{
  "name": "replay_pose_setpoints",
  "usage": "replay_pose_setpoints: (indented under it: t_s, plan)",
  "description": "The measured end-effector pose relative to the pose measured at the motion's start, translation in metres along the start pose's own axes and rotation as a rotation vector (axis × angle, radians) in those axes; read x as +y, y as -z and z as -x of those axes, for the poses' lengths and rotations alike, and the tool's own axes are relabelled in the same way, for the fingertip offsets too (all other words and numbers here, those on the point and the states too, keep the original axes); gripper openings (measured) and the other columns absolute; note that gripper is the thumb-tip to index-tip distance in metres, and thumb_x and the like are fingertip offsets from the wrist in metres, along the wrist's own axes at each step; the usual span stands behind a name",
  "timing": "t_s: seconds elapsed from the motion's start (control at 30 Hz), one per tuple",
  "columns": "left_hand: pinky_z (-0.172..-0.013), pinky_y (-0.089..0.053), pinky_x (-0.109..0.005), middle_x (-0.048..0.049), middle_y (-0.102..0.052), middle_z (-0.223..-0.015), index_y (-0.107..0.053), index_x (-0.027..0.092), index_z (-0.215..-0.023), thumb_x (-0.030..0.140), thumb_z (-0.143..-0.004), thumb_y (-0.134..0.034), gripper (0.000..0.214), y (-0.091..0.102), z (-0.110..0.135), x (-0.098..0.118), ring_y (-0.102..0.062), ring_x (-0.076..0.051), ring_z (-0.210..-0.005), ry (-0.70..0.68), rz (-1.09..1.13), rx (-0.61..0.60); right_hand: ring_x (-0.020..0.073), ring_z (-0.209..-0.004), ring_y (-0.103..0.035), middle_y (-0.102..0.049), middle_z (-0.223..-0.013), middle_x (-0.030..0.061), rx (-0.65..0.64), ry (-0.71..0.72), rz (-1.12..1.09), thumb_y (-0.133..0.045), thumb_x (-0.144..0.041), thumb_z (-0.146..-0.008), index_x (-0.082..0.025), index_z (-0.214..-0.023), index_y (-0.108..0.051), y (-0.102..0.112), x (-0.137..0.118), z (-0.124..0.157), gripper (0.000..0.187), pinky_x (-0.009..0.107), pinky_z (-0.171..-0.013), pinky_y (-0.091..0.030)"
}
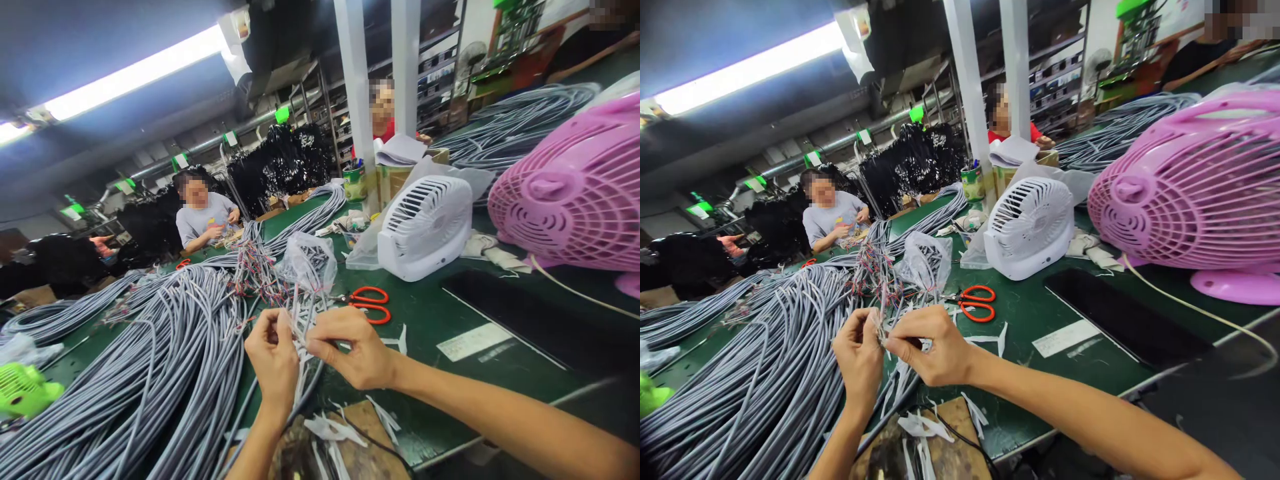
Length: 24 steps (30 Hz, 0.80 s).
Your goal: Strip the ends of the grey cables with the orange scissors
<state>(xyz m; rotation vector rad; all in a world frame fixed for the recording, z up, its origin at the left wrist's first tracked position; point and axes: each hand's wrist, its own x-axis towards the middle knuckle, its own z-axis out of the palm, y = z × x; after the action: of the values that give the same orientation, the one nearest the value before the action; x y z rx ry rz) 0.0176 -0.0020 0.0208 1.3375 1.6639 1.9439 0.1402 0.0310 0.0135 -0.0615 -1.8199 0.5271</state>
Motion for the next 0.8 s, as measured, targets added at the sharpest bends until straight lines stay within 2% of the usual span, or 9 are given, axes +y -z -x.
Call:
replay_pose_setpoints:
  t_s: [0.07,0.1,0.17,0.23,0.3,0.4,0.53,0.63,0.8]
  plan:
    - [-0.035,-0.027,-0.014,0.0078,-0.042,-0.042,-0.049,0.017,-0.056,0.03,-0.068,-0.057,0.02,0.004,-0.016,-0.006,-0.036,-0.004,-0.035,0.226,0.147,0.097,0.0102,-0.041,-0.041,-0.05,-0.043,-0.0011,-0.021,0.169,-0.025,-0.041,-0.026,-0.09,-0.018,-0.058,-0.056,-0.003,-0.004,0.003,0.036,0.024,-0.044,-0.032]
    - [-0.03,-0.019,-0.014,0.01,-0.036,-0.037,-0.045,0.018,-0.055,0.032,-0.069,-0.053,0.022,0.007,-0.023,-0.009,-0.027,-0.003,-0.028,0.285,0.17,0.143,0.0103,-0.04,-0.039,-0.047,-0.041,-0.002,-0.036,0.229,-0.047,-0.039,-0.028,-0.091,-0.019,-0.058,-0.055,-0.005,-0.005,0.005,0.038,0.025,-0.044,-0.031]
    - [-0.027,-0.013,-0.014,0.0117,-0.034,-0.035,-0.042,0.02,-0.058,0.037,-0.072,-0.049,0.023,0.011,-0.031,-0.015,-0.021,-0.003,-0.024,0.323,0.2,0.178,0.01,-0.038,-0.036,-0.042,-0.039,-0.0034,-0.034,0.201,-0.048,-0.039,-0.033,-0.091,-0.02,-0.056,-0.053,-0.007,-0.004,0.007,0.04,0.025,-0.042,-0.029]
    - [-0.026,-0.016,-0.014,0.0111,-0.038,-0.036,-0.041,0.02,-0.06,0.04,-0.072,-0.049,0.025,0.011,-0.029,-0.017,-0.026,-0.003,-0.022,0.331,0.231,0.157,0.0084,-0.04,-0.035,-0.042,-0.044,-0.0044,0.04,-0.084,0.026,-0.051,-0.04,-0.085,-0.019,-0.056,-0.051,-0.01,0.002,0.007,0.036,0.023,-0.041,-0.029]
    - [-0.027,-0.023,-0.015,0.0092,-0.044,-0.039,-0.042,0.02,-0.06,0.042,-0.07,-0.055,0.028,0.006,-0.016,-0.016,-0.034,-0.005,-0.024,0.33,0.263,0.068,0.0067,-0.04,-0.031,-0.037,-0.046,-0.0076,0.119,-0.377,0.067,-0.063,-0.045,-0.075,-0.018,-0.063,-0.05,-0.012,0.01,0.006,0.032,0.02,-0.039,-0.027]
    - [-0.028,-0.029,-0.015,0.0106,-0.042,-0.039,-0.043,0.019,-0.062,0.046,-0.071,-0.058,0.032,-0.004,0.004,-0.013,-0.036,-0.004,-0.026,0.318,0.331,-0.087,0.006,-0.041,-0.031,-0.036,-0.048,-0.0102,0.108,-0.529,0.102,-0.071,-0.041,-0.066,-0.016,-0.081,-0.054,-0.015,0.016,0.004,0.034,0.018,-0.038,-0.027]
    - [-0.028,-0.028,-0.014,0.0115,-0.041,-0.037,-0.045,0.019,-0.064,0.047,-0.072,-0.059,0.033,-0.01,0.015,-0.014,-0.036,-0.005,-0.025,0.333,0.362,-0.197,0.0074,-0.043,-0.043,-0.049,-0.051,-0.0047,0.101,-0.425,0.137,-0.055,-0.026,-0.08,-0.016,-0.073,-0.057,-0.017,0.015,0.005,0.012,0.018,-0.043,-0.034]
    - [-0.026,-0.024,-0.014,0.0123,-0.038,-0.036,-0.044,0.019,-0.063,0.045,-0.071,-0.061,0.032,-0.011,0.015,-0.014,-0.033,-0.004,-0.023,0.381,0.384,-0.176,0.0095,-0.048,-0.051,-0.058,-0.056,0.0,0.133,-0.307,0.184,-0.047,-0.019,-0.084,-0.017,-0.068,-0.057,-0.017,0.014,0.007,0.019,0.019,-0.047,-0.04]
    - [-0.029,-0.023,-0.013,0.0096,-0.042,-0.039,-0.045,0.017,-0.059,0.039,-0.065,-0.063,0.029,-0.015,0.012,-0.007,-0.035,-0.003,-0.028,0.487,0.484,-0.119,0.011,-0.047,-0.053,-0.058,-0.052,-0.0006,0.114,-0.152,0.171,-0.045,-0.016,-0.084,-0.017,-0.076,-0.058,-0.018,0.017,0.011,0.015,0.021,-0.05,-0.042]
